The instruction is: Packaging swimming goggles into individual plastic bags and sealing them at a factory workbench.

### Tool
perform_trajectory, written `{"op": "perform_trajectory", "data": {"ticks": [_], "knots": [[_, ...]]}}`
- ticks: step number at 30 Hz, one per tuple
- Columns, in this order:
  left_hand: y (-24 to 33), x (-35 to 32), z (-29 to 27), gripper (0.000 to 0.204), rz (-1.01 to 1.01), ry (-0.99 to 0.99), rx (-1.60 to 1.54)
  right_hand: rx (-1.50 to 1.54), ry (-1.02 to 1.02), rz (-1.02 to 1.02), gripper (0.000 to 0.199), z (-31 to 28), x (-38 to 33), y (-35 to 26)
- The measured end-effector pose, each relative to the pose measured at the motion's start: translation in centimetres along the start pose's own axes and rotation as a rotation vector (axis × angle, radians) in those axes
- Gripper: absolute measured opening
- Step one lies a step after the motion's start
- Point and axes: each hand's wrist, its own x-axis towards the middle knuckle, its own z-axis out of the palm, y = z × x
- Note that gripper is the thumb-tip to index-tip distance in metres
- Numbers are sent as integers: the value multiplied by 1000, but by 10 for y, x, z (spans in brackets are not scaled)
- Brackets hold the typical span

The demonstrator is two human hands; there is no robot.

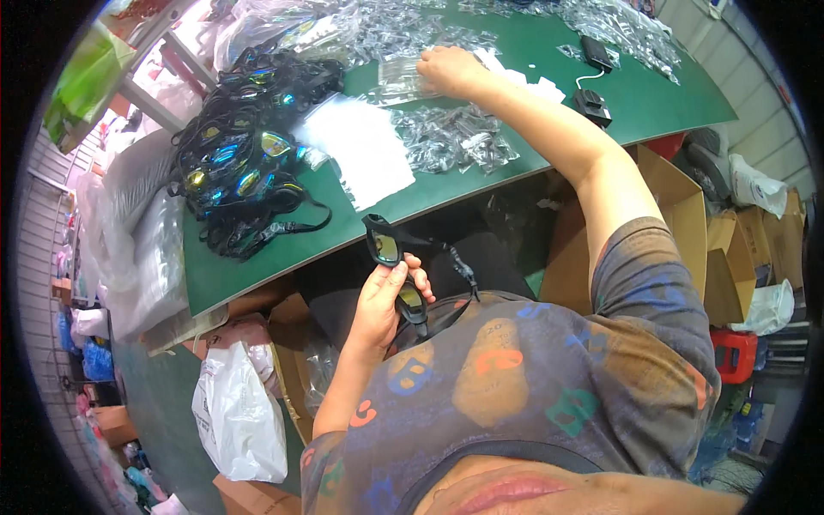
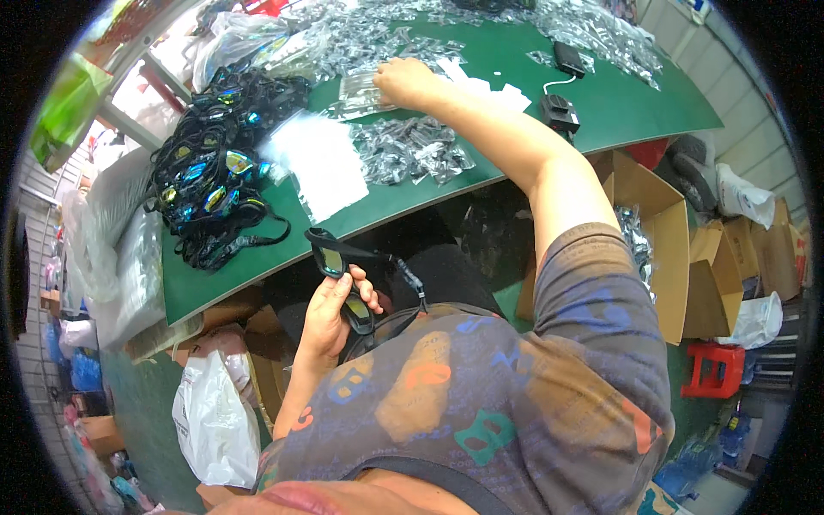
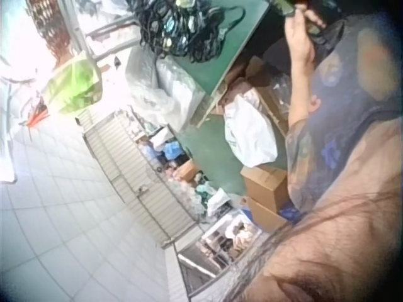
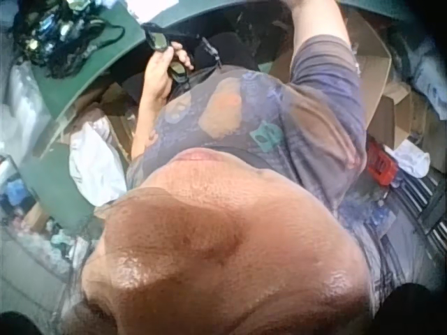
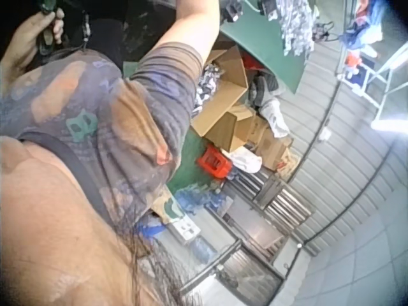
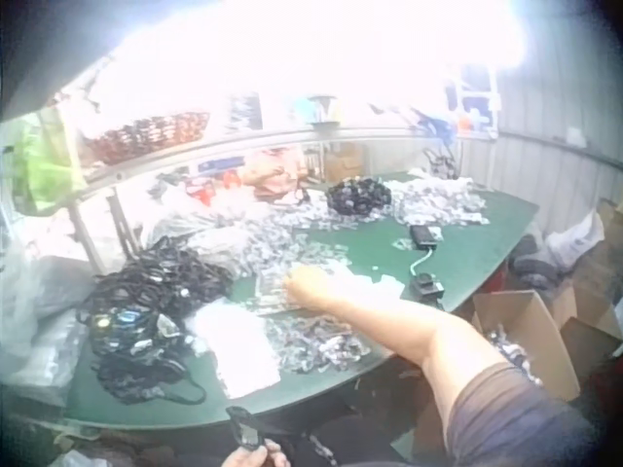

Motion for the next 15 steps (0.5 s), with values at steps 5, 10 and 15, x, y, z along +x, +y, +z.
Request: {"op": "perform_trajectory", "data": {"ticks": [5, 10, 15], "knots": [[1, -5, -7, 27, 8, 53, 1, -67, -179, -92, 12, 9, 14, 3], [2, 1, -8, 26, 27, 36, -17, -50, -353, -34, 16, -11, 10, 0], [0, 1, -12, 25, 36, 79, 26, 151, -282, 323, 25, -117, -4, -60]]}}
